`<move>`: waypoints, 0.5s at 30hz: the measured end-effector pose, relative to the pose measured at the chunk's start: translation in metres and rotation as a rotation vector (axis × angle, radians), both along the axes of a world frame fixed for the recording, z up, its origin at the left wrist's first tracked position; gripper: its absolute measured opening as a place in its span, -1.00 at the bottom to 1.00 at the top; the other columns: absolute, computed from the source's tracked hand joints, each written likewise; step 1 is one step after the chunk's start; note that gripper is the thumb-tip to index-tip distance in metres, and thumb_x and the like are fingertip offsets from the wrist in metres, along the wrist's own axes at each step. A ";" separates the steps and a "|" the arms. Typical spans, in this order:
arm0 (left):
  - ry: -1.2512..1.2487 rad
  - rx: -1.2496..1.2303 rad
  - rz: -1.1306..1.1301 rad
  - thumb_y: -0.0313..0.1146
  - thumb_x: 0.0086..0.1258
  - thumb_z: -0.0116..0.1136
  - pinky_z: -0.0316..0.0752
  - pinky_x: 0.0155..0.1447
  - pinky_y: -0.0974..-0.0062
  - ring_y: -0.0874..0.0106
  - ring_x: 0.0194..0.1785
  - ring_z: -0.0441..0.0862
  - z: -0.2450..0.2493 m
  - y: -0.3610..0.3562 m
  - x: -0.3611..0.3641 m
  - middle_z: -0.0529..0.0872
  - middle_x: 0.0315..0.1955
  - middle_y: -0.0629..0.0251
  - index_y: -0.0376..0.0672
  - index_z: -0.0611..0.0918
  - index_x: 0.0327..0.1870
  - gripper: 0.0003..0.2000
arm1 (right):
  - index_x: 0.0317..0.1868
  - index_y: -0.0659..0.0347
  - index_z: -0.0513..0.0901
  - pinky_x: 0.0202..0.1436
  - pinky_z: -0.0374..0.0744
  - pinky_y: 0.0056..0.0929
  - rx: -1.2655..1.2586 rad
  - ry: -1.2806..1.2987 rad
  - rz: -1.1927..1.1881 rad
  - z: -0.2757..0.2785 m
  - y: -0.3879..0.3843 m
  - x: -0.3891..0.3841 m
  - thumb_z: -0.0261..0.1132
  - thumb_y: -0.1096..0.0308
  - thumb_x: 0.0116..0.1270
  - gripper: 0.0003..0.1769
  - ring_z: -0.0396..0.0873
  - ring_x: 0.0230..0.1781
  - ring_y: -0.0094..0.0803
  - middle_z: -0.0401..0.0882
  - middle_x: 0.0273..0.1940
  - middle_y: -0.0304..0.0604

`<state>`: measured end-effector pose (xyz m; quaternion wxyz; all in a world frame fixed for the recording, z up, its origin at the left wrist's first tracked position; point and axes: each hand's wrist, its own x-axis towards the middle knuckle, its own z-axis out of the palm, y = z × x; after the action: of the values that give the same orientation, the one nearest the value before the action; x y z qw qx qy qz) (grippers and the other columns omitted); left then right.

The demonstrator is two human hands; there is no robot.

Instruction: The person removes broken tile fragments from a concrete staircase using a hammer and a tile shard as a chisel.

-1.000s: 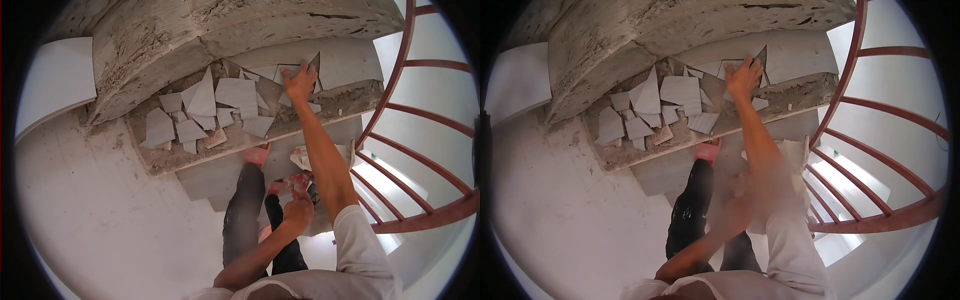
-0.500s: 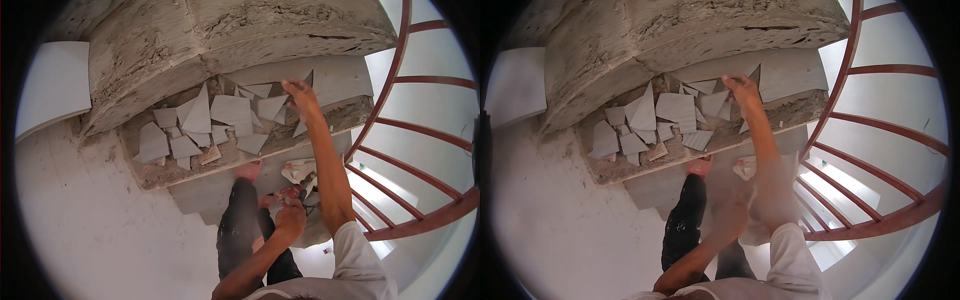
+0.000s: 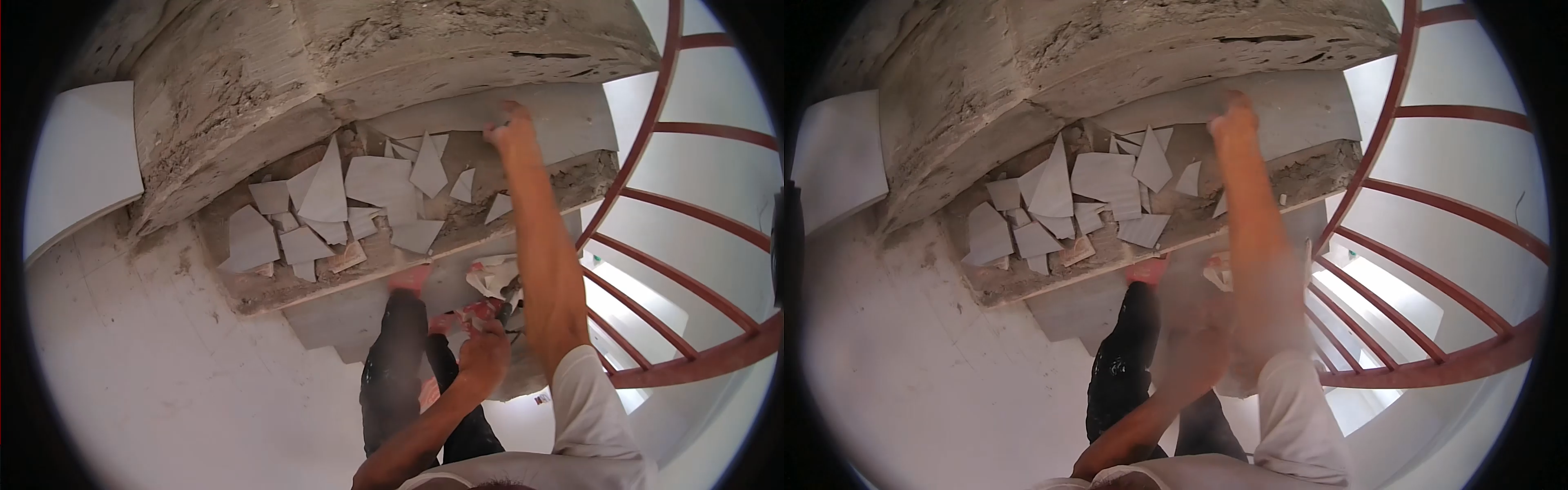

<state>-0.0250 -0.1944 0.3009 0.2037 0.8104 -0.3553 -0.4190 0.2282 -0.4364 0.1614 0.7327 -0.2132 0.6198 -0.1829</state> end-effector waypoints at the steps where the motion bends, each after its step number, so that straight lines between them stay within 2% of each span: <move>1: -0.007 -0.025 0.015 -0.42 0.17 0.19 0.66 -0.40 0.40 0.26 -0.44 0.76 0.000 0.001 0.003 0.71 -0.54 0.07 -0.57 0.43 -0.12 -0.62 | 0.26 0.25 0.40 0.08 0.46 -0.21 0.021 0.003 0.022 -0.005 -0.003 -0.002 0.32 0.30 0.20 -0.40 0.43 0.17 -0.12 0.43 0.19 0.00; 7: -0.112 -0.088 0.026 -0.43 0.14 0.20 0.65 -0.41 0.42 0.26 -0.43 0.76 0.003 0.000 0.017 0.71 -0.53 0.07 -0.61 0.42 -0.04 -0.55 | 0.19 0.15 0.47 -0.14 0.57 -0.25 0.034 0.022 0.097 -0.021 -0.016 -0.008 0.28 0.32 0.20 -0.49 0.51 0.04 -0.13 0.53 0.04 -0.05; 10: -0.184 -0.080 0.032 -0.43 0.13 0.21 0.65 -0.41 0.42 0.27 -0.43 0.76 0.000 -0.004 0.021 0.71 -0.52 0.07 -0.61 0.41 -0.02 -0.54 | 0.10 0.22 0.47 -0.25 0.49 -0.35 0.007 0.063 -0.002 -0.007 -0.012 -0.016 0.19 0.40 0.29 -0.64 0.51 0.00 -0.15 0.52 -0.03 -0.07; 12: -0.229 -0.097 0.030 -0.42 0.14 0.20 0.64 -0.41 0.43 0.27 -0.45 0.75 -0.017 -0.003 0.010 0.71 -0.53 0.08 -0.58 0.42 -0.04 -0.56 | 0.06 0.27 0.47 -0.25 0.49 -0.39 0.046 0.014 0.064 0.016 -0.016 -0.028 0.22 0.37 0.32 -0.67 0.52 -0.01 -0.22 0.52 -0.03 -0.07; 13: -0.240 -0.117 0.030 -0.42 0.14 0.19 0.64 -0.41 0.43 0.27 -0.46 0.75 -0.046 0.005 -0.010 0.71 -0.54 0.09 -0.55 0.43 -0.06 -0.59 | 0.03 0.30 0.47 -0.25 0.49 -0.40 0.064 -0.005 0.094 0.027 -0.019 -0.039 0.23 0.35 0.33 -0.68 0.52 -0.01 -0.25 0.53 -0.03 -0.06; 15: -0.208 -0.136 0.037 -0.41 0.16 0.17 0.63 -0.41 0.45 0.27 -0.48 0.74 -0.056 0.005 -0.020 0.70 -0.56 0.11 -0.47 0.44 -0.12 -0.66 | 0.01 0.19 0.52 -0.14 0.46 -0.35 -0.104 -0.171 0.255 0.055 -0.033 -0.065 0.24 0.34 0.33 -0.73 0.47 -0.13 -0.33 0.51 -0.12 -0.13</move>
<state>-0.0449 -0.1891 0.2446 0.2276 0.8402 -0.3873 -0.3037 0.1628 -0.4698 0.2167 0.7881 -0.3114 0.5128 -0.1376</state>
